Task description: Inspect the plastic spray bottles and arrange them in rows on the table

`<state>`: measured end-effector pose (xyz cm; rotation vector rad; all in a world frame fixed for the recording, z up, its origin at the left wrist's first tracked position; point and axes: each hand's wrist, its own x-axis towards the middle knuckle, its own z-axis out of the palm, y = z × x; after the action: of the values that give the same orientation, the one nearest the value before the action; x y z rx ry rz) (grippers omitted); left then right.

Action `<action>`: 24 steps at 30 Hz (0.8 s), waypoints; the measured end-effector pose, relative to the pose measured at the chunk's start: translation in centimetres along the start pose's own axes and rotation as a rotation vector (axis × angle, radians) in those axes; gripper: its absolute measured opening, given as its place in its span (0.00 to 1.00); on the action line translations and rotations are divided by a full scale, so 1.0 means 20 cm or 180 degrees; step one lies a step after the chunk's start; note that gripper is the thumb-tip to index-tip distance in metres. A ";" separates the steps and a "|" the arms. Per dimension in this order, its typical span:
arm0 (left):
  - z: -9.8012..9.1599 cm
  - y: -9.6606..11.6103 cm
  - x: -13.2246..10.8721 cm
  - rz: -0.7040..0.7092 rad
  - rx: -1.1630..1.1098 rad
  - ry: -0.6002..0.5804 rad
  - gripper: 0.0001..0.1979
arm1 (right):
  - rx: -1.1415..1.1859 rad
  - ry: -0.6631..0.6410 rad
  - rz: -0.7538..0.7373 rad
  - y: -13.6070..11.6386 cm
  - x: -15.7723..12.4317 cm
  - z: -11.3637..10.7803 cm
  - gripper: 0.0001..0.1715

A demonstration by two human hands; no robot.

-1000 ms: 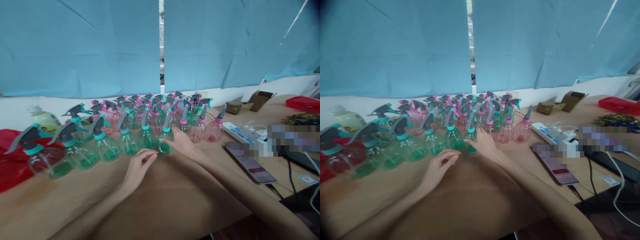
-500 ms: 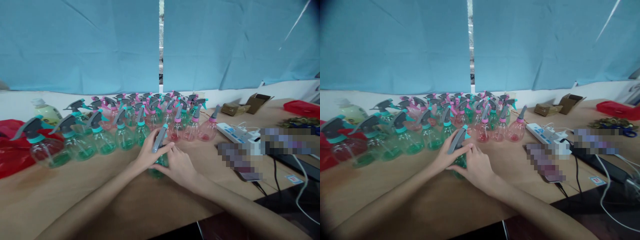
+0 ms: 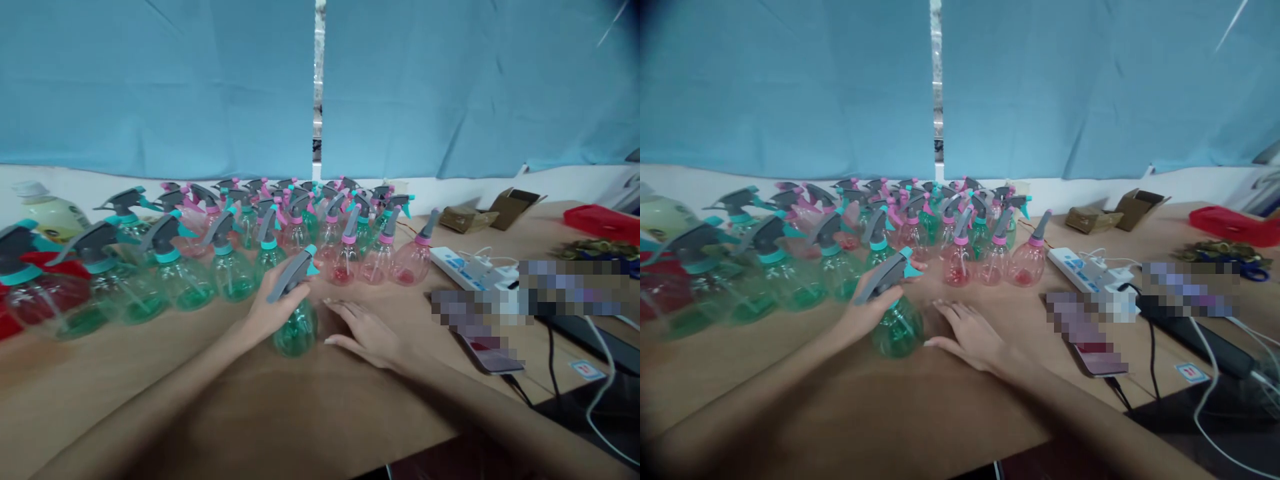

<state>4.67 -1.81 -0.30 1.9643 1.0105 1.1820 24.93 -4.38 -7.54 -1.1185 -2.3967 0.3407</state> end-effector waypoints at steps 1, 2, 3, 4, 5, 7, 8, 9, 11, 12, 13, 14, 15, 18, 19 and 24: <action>-0.01 -0.01 0.01 0.0012 0.0015 0.0063 0.15 | -0.0012 -0.0051 -0.0046 0.04 0.00 0.01 0.36; -0.02 -0.03 0.02 0.0029 0.0029 0.0096 0.15 | -0.0015 -0.0075 -0.0076 0.08 0.01 0.02 0.36; -0.02 -0.04 0.03 0.0046 0.0027 0.0094 0.15 | -0.0027 -0.0080 -0.0107 0.11 0.01 0.03 0.35; -0.03 -0.05 0.04 0.0056 0.0010 0.0072 0.15 | -0.0038 -0.0073 -0.0121 0.13 0.03 0.05 0.35; -0.03 -0.06 0.04 0.0058 -0.0011 0.0035 0.15 | -0.0048 -0.0054 -0.0130 0.14 0.04 0.06 0.35; -0.03 -0.07 0.04 0.0063 -0.0053 -0.0058 0.16 | -0.0055 -0.0015 -0.0161 0.14 0.08 0.09 0.35; -0.03 -0.08 0.04 0.0066 -0.0066 -0.0083 0.16 | -0.0050 -0.0005 -0.0183 0.14 0.09 0.10 0.35; -0.03 -0.08 0.04 0.0072 -0.0064 -0.0096 0.16 | -0.0044 0.0006 -0.0206 0.14 0.11 0.11 0.35; -0.03 -0.08 0.04 0.0085 -0.0022 -0.0102 0.16 | -0.0047 0.0018 -0.0225 0.14 0.13 0.13 0.36; -0.03 -0.09 0.04 0.0096 0.0022 -0.0075 0.16 | -0.0055 0.0019 -0.0221 0.14 0.13 0.14 0.36; -0.03 -0.09 0.04 0.0106 0.0078 -0.0037 0.15 | -0.0062 0.0016 -0.0211 0.14 0.13 0.14 0.37; -0.03 -0.09 0.04 0.0117 0.0135 0.0002 0.14 | -0.0067 0.0010 -0.0201 0.14 0.13 0.14 0.37; -0.03 -0.10 0.04 0.0127 0.0183 0.0040 0.14 | -0.0070 0.0000 -0.0189 0.14 0.13 0.14 0.38; -0.03 -0.10 0.04 0.0156 0.0257 0.0069 0.13 | -0.0064 -0.0035 -0.0142 0.13 0.13 0.13 0.38; -0.03 -0.10 0.04 0.0168 0.0270 0.0071 0.13 | -0.0061 -0.0048 -0.0129 0.13 0.12 0.12 0.38; -0.03 -0.08 0.04 0.0226 0.0376 0.0119 0.10 | -0.0036 -0.0088 -0.0153 0.14 0.13 0.12 0.38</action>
<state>3.86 -0.17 -0.94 2.0923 1.0591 1.2267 24.08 -0.75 -9.85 -1.0656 -2.4483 0.3289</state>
